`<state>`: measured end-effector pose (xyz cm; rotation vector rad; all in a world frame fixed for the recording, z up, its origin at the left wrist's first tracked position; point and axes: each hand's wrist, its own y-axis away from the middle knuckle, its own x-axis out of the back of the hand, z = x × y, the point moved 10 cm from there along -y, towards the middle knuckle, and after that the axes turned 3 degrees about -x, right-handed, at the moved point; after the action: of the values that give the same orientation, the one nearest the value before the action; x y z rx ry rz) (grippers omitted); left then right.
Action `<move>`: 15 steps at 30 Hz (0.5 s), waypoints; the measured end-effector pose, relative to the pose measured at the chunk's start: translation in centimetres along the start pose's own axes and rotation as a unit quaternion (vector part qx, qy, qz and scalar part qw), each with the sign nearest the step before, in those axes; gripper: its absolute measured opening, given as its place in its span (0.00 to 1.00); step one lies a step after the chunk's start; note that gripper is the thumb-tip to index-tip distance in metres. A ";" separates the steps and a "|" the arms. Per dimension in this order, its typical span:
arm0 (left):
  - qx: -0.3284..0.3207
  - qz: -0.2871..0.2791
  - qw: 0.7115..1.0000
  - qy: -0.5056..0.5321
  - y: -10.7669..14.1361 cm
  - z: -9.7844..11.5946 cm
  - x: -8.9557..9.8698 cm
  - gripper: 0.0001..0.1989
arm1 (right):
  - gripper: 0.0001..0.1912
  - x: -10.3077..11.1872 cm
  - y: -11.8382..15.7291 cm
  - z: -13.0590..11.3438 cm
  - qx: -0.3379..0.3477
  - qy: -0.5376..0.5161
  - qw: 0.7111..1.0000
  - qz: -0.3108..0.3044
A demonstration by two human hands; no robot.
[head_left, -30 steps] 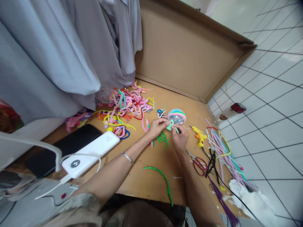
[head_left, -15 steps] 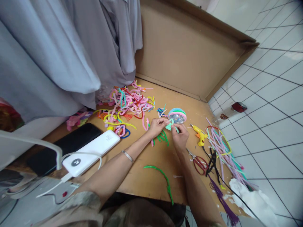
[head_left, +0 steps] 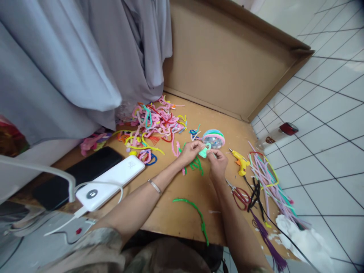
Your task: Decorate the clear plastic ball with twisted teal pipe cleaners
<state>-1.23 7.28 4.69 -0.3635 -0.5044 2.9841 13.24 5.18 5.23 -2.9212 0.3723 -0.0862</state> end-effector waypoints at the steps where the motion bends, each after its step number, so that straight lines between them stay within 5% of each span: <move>1: 0.006 0.000 1.000 0.015 0.0 -0.2 0.0 0.23 | 0.11 0.0 -0.1 0.3 -0.007 -0.007 1.000 -0.002; 7: 0.027 0.009 0.995 0.098 0.1 -0.8 -0.3 0.26 | 0.12 0.0 -0.1 0.6 -0.034 -0.040 0.999 0.003; 15: 0.001 0.037 0.999 -0.001 0.1 0.0 1.0 0.22 | 0.13 -1.3 0.1 0.7 -0.055 -0.053 0.995 -0.057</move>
<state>-2.15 7.33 4.43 -0.3870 -0.4992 3.0557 12.02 5.53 4.44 -3.0388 0.2008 0.0746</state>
